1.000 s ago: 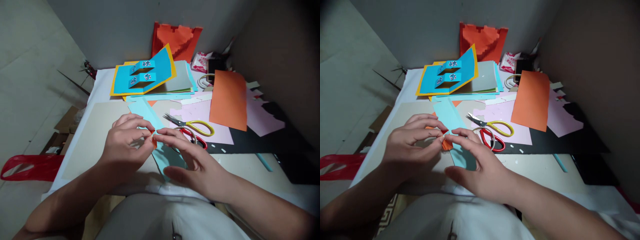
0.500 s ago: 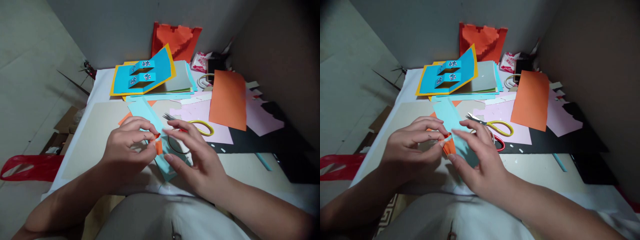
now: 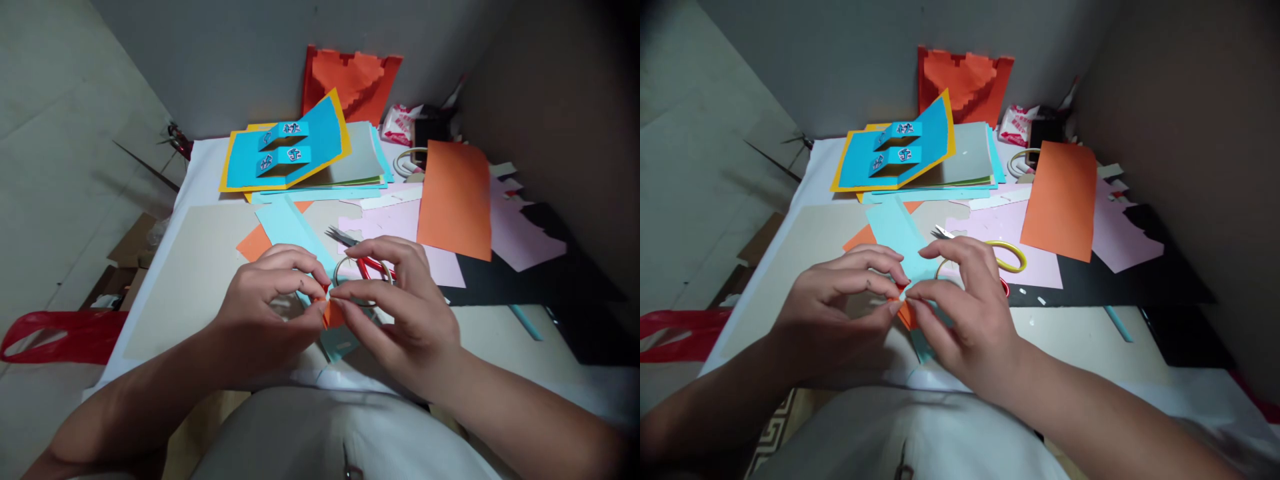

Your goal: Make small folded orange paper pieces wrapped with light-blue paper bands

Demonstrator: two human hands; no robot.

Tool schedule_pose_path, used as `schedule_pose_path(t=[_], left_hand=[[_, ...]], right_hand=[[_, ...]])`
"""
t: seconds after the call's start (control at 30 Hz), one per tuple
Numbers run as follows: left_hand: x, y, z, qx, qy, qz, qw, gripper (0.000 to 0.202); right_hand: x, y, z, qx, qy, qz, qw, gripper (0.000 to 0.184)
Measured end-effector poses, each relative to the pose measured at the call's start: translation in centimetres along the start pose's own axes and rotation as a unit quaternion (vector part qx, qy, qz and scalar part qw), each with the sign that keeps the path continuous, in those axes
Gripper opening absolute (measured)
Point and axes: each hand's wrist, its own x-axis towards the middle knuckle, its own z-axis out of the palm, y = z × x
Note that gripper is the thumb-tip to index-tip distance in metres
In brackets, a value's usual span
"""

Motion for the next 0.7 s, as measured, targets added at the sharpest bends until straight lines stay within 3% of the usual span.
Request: schedule_pose_path(t=[0.7], left_hand=[[-0.35,-0.22,-0.49,-0.032,-0.066,-0.03,0.997,0.019]], right_hand=[[0.77,0.19,-0.49,0.116,-0.071,0.06,0.989,0.016]])
